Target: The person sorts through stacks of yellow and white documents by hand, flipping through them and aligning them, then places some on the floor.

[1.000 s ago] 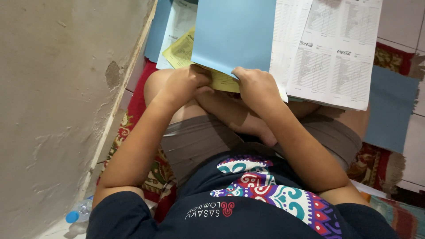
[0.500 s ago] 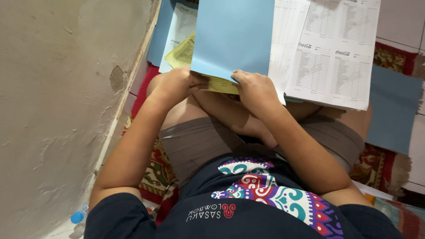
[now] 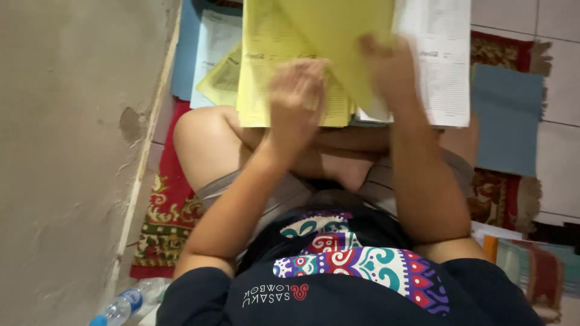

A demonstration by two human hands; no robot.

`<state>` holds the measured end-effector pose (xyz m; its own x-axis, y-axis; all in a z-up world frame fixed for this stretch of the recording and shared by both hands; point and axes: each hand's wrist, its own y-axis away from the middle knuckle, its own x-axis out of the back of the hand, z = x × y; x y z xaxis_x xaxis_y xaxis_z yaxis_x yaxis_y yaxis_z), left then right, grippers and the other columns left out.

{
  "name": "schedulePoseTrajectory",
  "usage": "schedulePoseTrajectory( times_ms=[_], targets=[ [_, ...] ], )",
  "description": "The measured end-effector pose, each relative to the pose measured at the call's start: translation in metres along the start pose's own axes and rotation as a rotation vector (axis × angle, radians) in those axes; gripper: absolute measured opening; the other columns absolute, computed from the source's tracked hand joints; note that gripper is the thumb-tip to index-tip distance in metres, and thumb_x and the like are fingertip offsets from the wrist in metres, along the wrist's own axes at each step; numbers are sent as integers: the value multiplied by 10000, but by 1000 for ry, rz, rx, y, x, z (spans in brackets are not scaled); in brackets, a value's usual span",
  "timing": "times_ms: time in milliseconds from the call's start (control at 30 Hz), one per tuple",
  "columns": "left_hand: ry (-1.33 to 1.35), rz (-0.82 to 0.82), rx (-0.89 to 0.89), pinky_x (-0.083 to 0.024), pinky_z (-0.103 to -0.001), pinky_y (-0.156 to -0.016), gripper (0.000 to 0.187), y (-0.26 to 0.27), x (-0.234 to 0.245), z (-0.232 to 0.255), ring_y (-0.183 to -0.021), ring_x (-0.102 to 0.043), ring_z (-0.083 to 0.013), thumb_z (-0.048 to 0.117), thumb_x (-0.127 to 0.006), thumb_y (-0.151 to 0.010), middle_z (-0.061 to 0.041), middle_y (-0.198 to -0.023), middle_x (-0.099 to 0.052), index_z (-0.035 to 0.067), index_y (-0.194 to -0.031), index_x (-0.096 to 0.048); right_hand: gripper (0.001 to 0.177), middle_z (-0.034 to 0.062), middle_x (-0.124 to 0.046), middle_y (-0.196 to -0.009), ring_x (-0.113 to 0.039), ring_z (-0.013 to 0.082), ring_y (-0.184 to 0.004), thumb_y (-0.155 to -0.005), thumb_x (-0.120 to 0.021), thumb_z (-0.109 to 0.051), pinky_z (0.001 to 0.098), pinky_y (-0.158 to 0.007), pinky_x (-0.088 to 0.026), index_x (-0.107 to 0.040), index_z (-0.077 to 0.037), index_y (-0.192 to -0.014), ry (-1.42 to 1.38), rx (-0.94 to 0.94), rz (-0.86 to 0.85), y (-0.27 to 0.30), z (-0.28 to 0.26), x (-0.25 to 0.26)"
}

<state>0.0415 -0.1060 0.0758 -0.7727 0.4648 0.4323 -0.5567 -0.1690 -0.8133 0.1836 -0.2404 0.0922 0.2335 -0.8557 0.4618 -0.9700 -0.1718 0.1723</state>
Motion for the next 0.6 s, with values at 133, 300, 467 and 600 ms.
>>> schedulePoseTrajectory(
  times_ms=[133,300,467,600],
  targets=[
    [65,-144,-173,-458,-470,-690,51,18,-103,13,-763,-549,-357,-35,-640,-869,-159,-886,-614,3,-839,-622,483,20,-680,-850,-695,137,-762,-1040,-821,-551,352,-565,-543,-564,-153,-947,43,416,517,-22,38,110],
    [-31,-717,-110,-533,-445,-604,410,24,-127,17,-778,-631,-282,364,-915,-739,-90,-901,-623,69,-885,-672,218,285,-786,-1126,-805,326,-858,-1241,-502,-20,383,-615,-620,-671,115,-1267,444,1337,555,54,4,141],
    [-101,-656,-43,-489,-487,-476,186,45,-151,-4,-591,-616,-363,245,-773,-750,-135,-721,-618,104,-817,-673,390,192,-779,-1218,-789,307,-1062,-908,-618,101,389,-820,-657,-749,34,-1269,806,1247,85,7,99,120],
    [-34,-423,-325,-379,-444,-434,116,40,-133,-7,-502,-536,-328,71,-704,-674,-108,-601,-579,103,-635,-599,722,117,-696,-1409,-702,258,-1231,-700,-529,152,386,-947,-593,-677,-27,-1384,739,1083,-109,3,139,110]
  ],
)
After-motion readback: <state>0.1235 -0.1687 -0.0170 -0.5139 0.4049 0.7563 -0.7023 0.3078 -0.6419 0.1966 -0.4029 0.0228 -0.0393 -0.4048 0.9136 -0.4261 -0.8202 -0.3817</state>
